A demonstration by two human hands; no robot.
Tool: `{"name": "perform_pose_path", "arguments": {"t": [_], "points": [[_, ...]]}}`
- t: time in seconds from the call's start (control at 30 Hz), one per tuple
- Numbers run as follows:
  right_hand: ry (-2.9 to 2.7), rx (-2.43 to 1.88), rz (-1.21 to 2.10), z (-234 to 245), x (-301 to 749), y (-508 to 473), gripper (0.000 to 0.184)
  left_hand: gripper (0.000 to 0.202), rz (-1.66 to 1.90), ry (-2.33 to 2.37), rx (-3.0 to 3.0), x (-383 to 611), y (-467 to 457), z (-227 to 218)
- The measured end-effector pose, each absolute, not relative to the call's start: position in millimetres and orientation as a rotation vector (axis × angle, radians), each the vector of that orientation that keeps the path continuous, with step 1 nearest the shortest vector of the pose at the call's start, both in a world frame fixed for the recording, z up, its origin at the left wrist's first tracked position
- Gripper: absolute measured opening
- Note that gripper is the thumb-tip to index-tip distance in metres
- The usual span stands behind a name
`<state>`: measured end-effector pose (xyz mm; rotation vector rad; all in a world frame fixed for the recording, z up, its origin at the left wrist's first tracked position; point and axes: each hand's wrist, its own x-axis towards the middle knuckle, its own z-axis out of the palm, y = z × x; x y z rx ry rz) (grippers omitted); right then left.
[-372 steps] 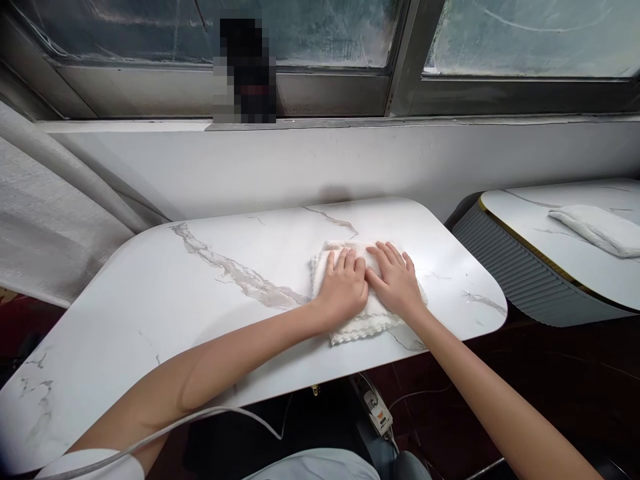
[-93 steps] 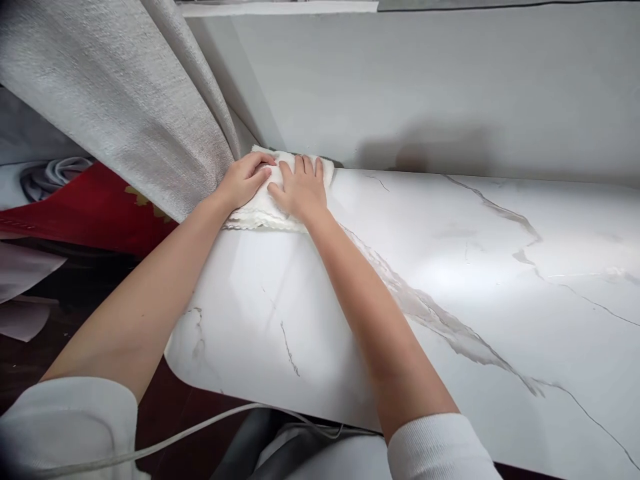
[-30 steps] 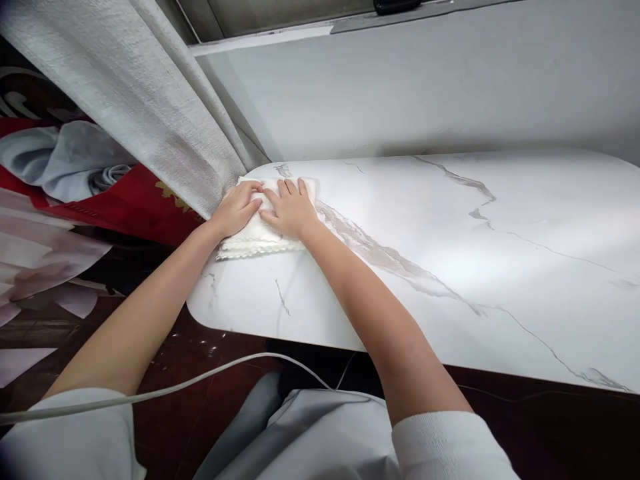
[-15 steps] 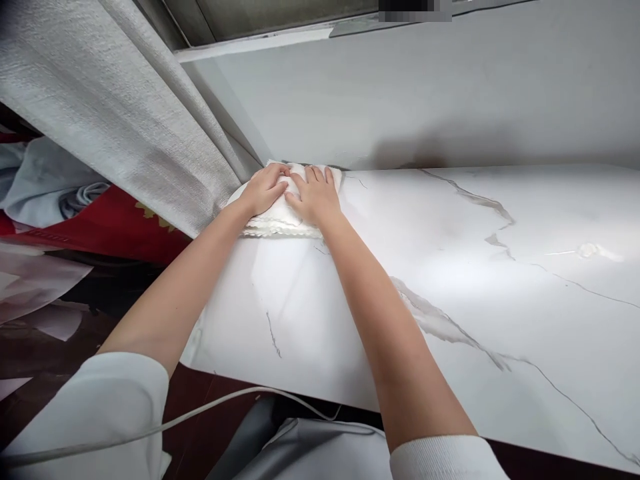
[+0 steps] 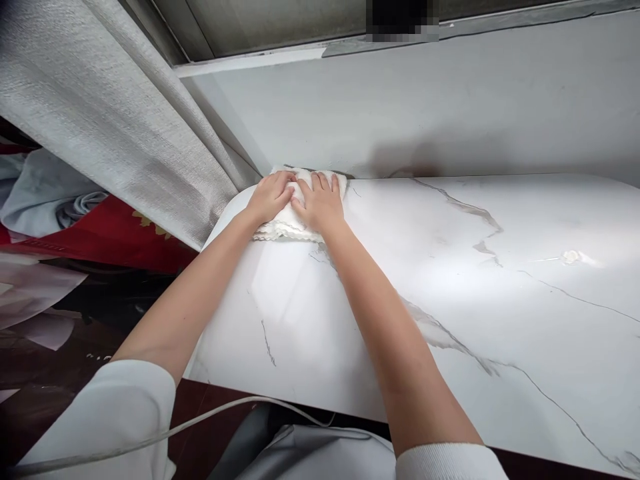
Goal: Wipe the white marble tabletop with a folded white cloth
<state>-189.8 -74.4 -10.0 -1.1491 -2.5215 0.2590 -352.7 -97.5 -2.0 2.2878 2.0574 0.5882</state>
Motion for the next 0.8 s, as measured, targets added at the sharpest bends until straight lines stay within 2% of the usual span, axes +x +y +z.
{"name": "perform_pose_path", "arguments": {"t": [0.47,0.8], "points": [[-2.479,-1.166,0.143,-16,-159,-127,0.056,0.032,0.596,2.001,2.316,-321,-146,-2],[-2.583,-1.074,0.076,-11,-122,-199,0.057,0.036,0.558,2.067,2.323,-287,-231,-1]]}}
